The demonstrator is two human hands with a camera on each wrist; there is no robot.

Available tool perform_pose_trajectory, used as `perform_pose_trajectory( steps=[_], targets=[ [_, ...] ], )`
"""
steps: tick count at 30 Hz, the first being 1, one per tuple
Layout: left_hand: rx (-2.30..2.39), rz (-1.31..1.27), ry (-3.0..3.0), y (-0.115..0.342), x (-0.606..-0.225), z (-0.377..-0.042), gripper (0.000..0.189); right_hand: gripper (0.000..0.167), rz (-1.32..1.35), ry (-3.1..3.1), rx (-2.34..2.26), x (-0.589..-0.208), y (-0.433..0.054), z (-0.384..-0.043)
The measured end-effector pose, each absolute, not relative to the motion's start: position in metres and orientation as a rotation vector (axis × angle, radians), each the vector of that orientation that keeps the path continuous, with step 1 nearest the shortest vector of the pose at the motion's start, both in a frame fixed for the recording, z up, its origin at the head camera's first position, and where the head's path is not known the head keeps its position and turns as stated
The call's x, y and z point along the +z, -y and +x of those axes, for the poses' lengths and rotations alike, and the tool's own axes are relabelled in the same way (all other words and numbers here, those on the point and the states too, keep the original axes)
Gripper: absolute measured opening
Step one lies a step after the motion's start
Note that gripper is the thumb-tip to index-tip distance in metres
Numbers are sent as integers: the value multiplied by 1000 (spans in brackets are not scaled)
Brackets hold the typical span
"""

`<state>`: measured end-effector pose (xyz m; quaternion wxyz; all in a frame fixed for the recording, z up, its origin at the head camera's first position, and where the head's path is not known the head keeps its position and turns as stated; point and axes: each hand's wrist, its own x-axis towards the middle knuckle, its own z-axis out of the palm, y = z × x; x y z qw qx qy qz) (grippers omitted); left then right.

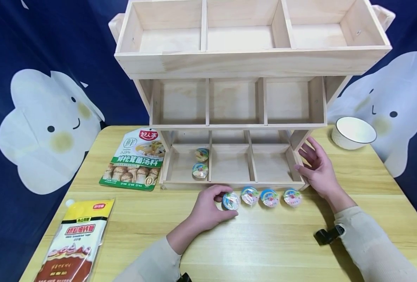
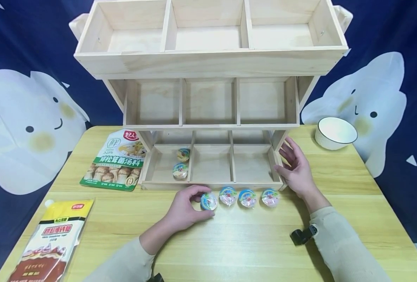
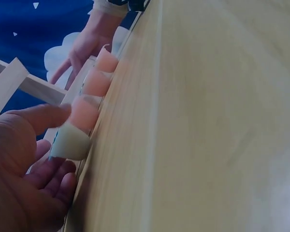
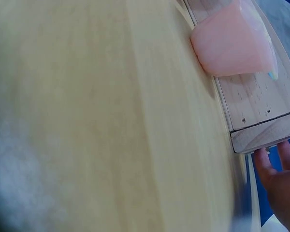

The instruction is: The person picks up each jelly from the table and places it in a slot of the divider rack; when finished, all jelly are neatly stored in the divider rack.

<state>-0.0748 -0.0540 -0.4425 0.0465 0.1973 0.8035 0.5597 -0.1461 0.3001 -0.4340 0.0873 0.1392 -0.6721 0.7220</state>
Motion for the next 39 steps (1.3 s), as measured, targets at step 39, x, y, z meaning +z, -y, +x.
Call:
perform_pose_trajectory(
  steps=[39],
  targets=[
    [1701, 630, -2506, 55, -443, -71, 50, 93, 428, 1995, 2153, -433, -300, -146]
  ],
)
